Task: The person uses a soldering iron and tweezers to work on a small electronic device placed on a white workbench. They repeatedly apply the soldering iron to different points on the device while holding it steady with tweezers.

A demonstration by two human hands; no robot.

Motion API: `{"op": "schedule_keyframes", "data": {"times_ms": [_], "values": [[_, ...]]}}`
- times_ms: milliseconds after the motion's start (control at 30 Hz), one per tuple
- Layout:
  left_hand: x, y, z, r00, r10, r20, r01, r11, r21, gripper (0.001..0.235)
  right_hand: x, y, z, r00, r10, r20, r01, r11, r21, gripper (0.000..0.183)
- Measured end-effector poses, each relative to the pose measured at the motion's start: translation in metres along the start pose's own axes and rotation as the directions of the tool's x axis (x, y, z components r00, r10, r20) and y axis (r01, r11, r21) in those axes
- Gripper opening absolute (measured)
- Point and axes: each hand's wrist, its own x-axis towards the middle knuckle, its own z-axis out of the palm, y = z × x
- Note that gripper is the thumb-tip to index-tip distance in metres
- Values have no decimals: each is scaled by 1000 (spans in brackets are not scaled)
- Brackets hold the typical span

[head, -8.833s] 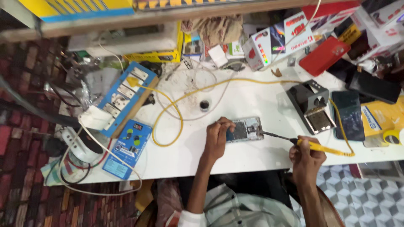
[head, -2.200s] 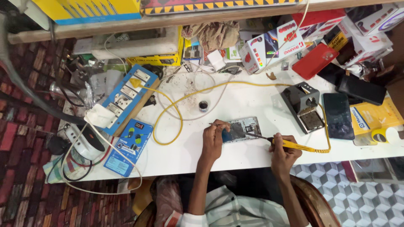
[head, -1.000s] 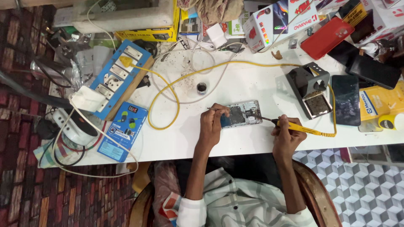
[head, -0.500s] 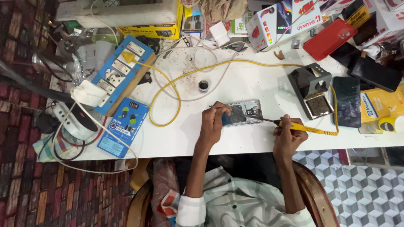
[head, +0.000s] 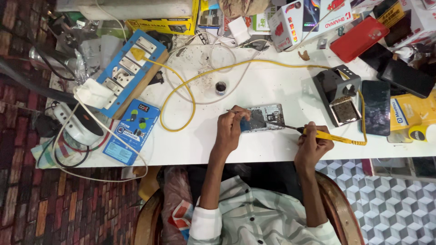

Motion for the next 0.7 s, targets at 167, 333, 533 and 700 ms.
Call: {"op": "schedule_keyframes", "data": {"times_ms": [167, 333, 533, 700], "values": [[0, 3, -1, 1000, 5, -3, -5, 1000, 12, 30, 2, 3, 1, 998, 59, -21, -60, 998, -24, 22], [0, 5, -2, 1000, -6, 2, 6, 1000, -16, 30, 1, 3, 0, 999, 13, -30, -13, 1000, -9, 25], [1, -2, -2, 999, 43, 5, -43, 999, -33, 30, 0, -1, 1, 999, 28, -18, -29, 998, -56, 27], [0, -6, -3, 1000, 21, 23, -21, 999, -27, 31, 2, 1, 3, 999, 35, -26, -35, 999, -16, 26]]}}
